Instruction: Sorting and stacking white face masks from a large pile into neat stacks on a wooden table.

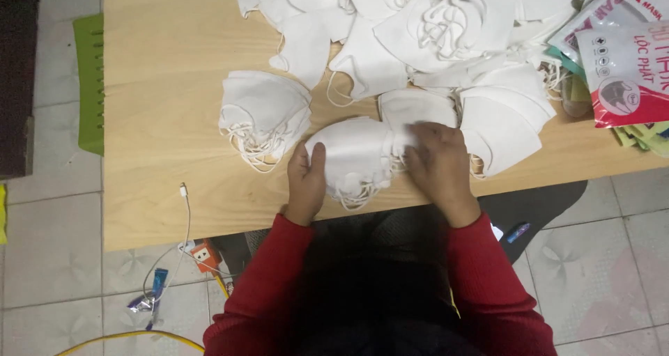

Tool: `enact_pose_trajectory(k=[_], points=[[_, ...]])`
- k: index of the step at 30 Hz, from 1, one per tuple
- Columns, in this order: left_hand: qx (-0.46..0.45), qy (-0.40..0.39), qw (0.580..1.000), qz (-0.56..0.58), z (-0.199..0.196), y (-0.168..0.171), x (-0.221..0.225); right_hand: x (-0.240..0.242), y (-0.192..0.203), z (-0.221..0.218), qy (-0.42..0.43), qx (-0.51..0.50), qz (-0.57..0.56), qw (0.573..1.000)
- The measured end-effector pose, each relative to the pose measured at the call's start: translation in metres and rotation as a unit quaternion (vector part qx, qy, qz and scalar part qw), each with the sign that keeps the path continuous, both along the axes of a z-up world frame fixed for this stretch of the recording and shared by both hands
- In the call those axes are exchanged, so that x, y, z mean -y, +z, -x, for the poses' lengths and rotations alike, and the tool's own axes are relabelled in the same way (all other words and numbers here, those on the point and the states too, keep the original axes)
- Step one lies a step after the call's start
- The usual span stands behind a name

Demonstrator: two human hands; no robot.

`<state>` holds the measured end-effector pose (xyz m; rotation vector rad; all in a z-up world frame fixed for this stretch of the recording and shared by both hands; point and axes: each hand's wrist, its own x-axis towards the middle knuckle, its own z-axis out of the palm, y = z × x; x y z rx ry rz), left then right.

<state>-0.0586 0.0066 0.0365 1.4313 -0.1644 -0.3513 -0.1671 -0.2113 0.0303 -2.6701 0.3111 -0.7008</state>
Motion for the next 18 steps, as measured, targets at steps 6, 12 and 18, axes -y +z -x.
enact_pose_trajectory(k=[6,12,18], points=[[0.046,0.011,0.998,-0.047,-0.016,-0.025,-0.007,0.017,-0.019,0.004,-0.013,-0.058,0.028,0.998],[0.183,0.025,0.976,-0.111,-0.021,-0.026,-0.013,0.022,-0.006,0.007,-0.05,-0.061,-0.148,0.986],[0.317,0.065,0.936,-0.138,0.003,0.033,-0.006,0.006,0.008,0.011,-0.042,0.137,-0.092,0.985]])
